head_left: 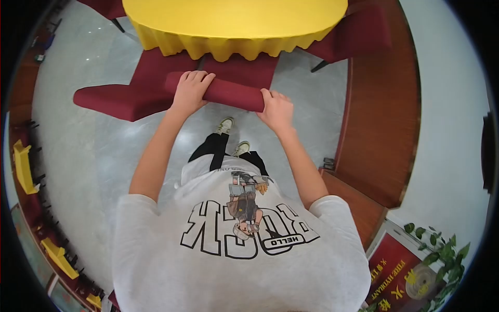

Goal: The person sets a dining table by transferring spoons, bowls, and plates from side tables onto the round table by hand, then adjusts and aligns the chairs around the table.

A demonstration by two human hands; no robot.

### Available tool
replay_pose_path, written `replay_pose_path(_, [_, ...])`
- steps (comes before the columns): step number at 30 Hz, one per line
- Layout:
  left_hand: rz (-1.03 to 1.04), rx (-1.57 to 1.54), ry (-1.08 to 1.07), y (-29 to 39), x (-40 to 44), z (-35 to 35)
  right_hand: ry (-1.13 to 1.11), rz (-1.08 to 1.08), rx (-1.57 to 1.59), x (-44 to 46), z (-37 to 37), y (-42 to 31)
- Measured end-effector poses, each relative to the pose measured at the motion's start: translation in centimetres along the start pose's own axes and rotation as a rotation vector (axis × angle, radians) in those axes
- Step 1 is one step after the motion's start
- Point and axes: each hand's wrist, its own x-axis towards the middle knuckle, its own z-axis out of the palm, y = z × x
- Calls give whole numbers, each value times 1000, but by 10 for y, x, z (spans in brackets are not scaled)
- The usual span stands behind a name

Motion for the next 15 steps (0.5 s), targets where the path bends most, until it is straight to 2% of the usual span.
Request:
replay_pose_path(7, [27,137,-202,-30,-6,-16,-1,-21,9,-3,1,1])
replay_pose_path(10, [65,121,-168,-45,-3,-13,0,-22,7,-3,-1,1])
replay_pose_path(15, [83,40,-301,-56,8,-13,-165,36,-18,1,-2,0])
